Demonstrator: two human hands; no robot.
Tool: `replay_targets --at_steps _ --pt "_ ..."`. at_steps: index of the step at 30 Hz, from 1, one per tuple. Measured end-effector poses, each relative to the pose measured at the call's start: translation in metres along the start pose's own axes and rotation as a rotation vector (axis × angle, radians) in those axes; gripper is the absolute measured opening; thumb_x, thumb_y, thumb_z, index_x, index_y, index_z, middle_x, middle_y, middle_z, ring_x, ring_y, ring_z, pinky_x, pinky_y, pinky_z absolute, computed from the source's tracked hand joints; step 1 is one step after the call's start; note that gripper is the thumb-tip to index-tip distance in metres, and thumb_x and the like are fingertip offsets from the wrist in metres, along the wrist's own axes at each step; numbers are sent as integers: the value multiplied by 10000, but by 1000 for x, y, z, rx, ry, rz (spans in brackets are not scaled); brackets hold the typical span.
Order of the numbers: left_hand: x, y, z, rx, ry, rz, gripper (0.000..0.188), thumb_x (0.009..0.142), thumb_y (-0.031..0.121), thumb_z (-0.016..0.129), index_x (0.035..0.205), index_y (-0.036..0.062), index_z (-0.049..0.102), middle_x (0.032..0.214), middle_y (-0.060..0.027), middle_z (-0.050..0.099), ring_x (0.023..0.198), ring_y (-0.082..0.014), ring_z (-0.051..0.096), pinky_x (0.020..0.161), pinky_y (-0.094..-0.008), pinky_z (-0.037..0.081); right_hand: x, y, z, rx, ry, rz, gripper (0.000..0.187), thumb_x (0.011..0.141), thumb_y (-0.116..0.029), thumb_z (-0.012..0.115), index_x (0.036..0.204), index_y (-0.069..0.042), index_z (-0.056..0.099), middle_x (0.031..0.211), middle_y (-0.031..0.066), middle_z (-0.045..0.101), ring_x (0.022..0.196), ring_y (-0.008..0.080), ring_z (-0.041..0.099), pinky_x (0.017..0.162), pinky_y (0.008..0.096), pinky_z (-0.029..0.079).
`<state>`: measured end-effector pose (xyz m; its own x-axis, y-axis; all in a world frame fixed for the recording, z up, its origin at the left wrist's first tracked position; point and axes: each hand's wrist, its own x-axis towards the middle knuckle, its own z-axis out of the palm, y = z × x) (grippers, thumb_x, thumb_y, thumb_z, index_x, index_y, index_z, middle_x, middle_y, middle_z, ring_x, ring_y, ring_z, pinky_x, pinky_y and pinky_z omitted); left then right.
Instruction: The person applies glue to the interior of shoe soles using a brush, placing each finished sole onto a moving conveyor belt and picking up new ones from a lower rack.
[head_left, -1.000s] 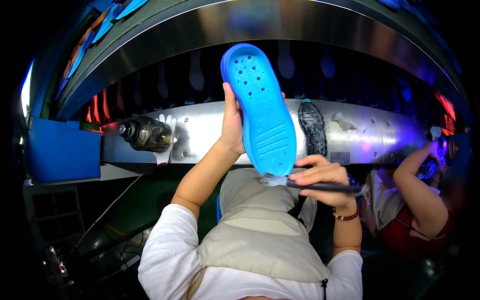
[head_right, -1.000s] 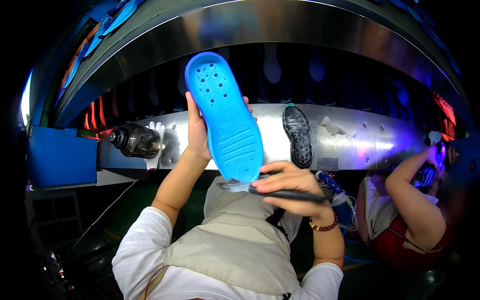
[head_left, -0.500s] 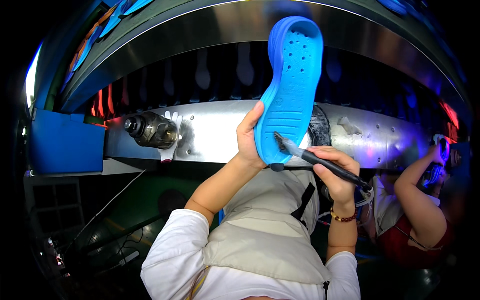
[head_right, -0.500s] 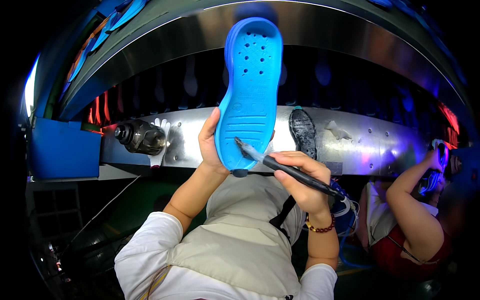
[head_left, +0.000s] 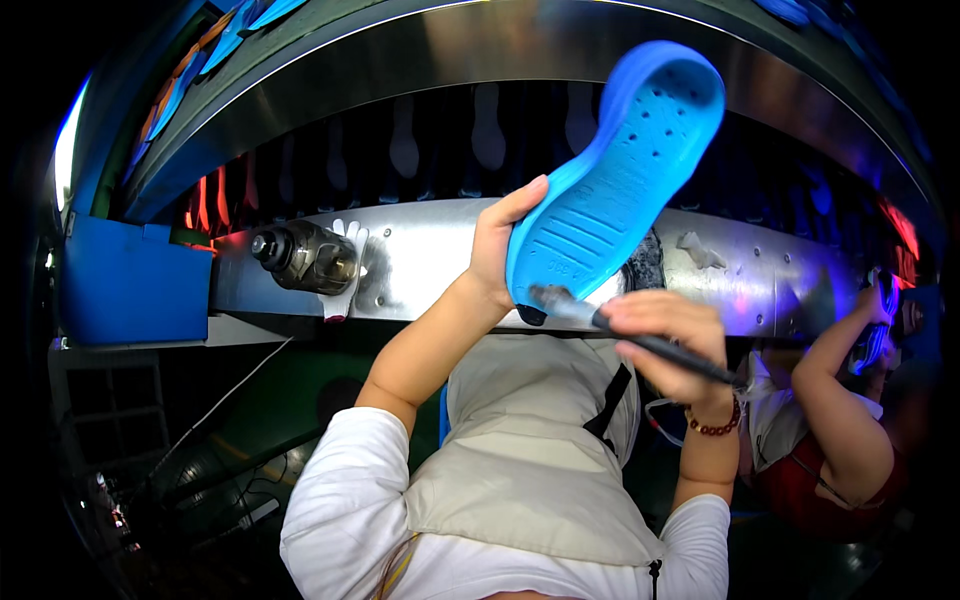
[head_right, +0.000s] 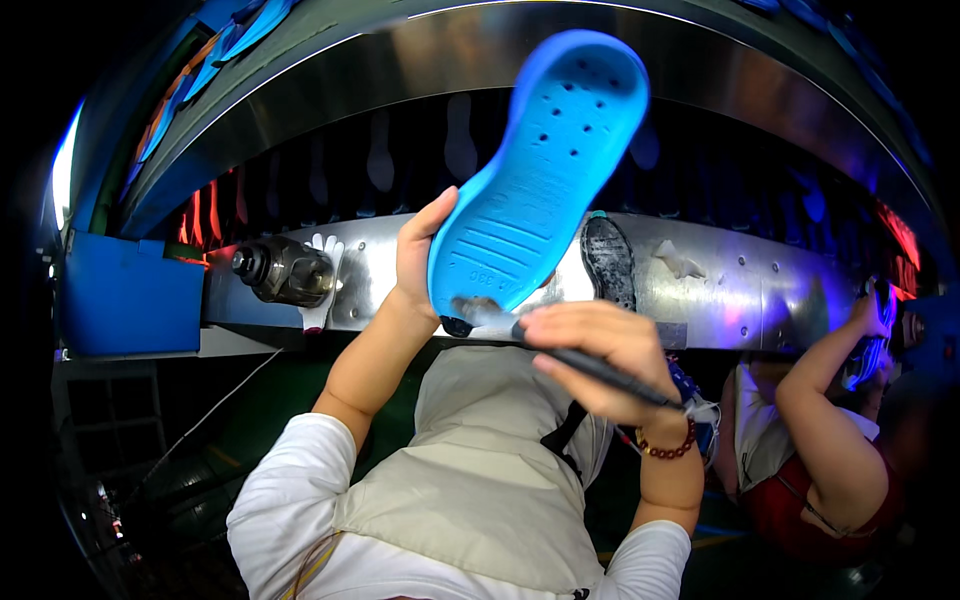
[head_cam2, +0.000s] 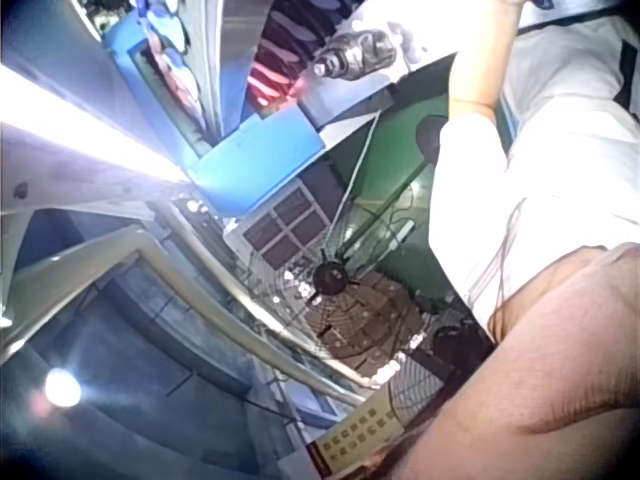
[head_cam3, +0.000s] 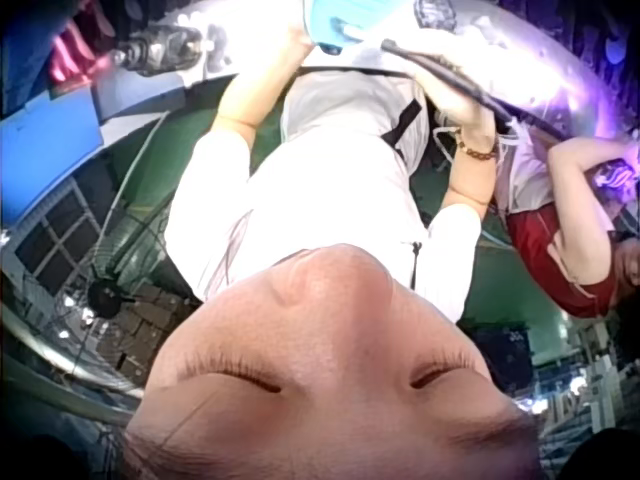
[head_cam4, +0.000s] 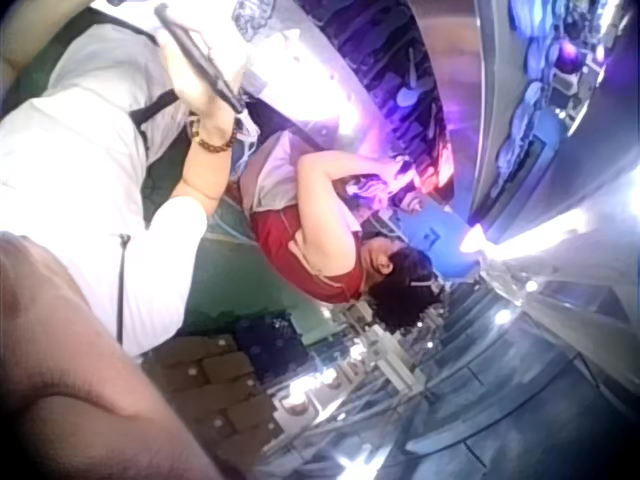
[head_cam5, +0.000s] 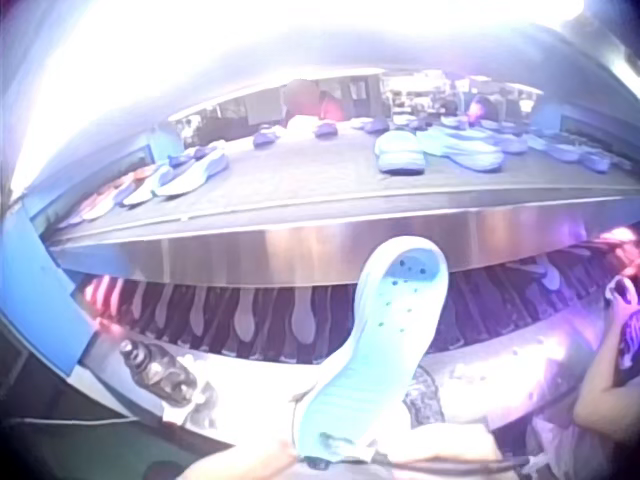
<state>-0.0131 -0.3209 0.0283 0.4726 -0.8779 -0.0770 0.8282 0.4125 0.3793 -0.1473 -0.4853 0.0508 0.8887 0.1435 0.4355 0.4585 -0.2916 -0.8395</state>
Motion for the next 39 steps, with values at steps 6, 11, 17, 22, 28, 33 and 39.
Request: replay_targets --at_steps 6,11,17,22,28,33,39 --pt "-10 -3 -5 33 156 -281 468 849 292 491 1177 -42 484 1099 -198 564 954 -271 589 852 -377 468 -4 -8 -8 132 -148 -6 208 668 -24 694 871 -24 647 900 105 656 873 249 630 758 318 497" --pt "-8 5 9 318 269 -506 455 823 281 546 1138 -47 522 1092 -195 562 934 -239 582 826 -332 465 -10 -9 7 -117 -219 -12 227 655 -9 696 875 -34 645 889 108 658 844 235 633 738 321 491" --pt "-10 8 13 455 316 -603 508 832 327 553 1161 -57 504 1078 -197 561 934 -226 579 801 -302 472 -14 5 -12 -13 -277 124 219 682 -9 672 899 -32 649 947 120 651 824 246 644 690 302 513" --pt "-16 13 8 659 255 -642 536 836 362 559 1187 -38 493 1090 -197 556 924 -209 584 755 -287 495 -8 -5 -31 -71 -510 107 225 704 -7 659 928 -25 642 960 132 645 872 250 636 758 301 512" --pt "-19 12 11 781 185 -539 591 828 416 547 1204 -35 478 1105 -195 548 923 -226 588 772 -309 494 -12 1 -41 -206 -518 253 225 713 -10 656 937 -19 638 976 123 642 896 254 627 775 316 502" --pt "-24 16 20 726 256 -488 588 845 429 513 1195 -44 480 1083 -195 558 901 -215 596 745 -294 502 -11 16 -58 17 -222 294 204 737 -13 648 940 0 630 947 124 649 892 212 627 804 305 493" --pt "-22 19 5 729 327 -417 556 856 415 500 1175 -41 490 1038 -183 577 879 -198 602 726 -284 504 -32 26 -54 -3 -426 742 281 721 -69 675 992 -12 627 930 110 656 831 174 632 757 259 490"
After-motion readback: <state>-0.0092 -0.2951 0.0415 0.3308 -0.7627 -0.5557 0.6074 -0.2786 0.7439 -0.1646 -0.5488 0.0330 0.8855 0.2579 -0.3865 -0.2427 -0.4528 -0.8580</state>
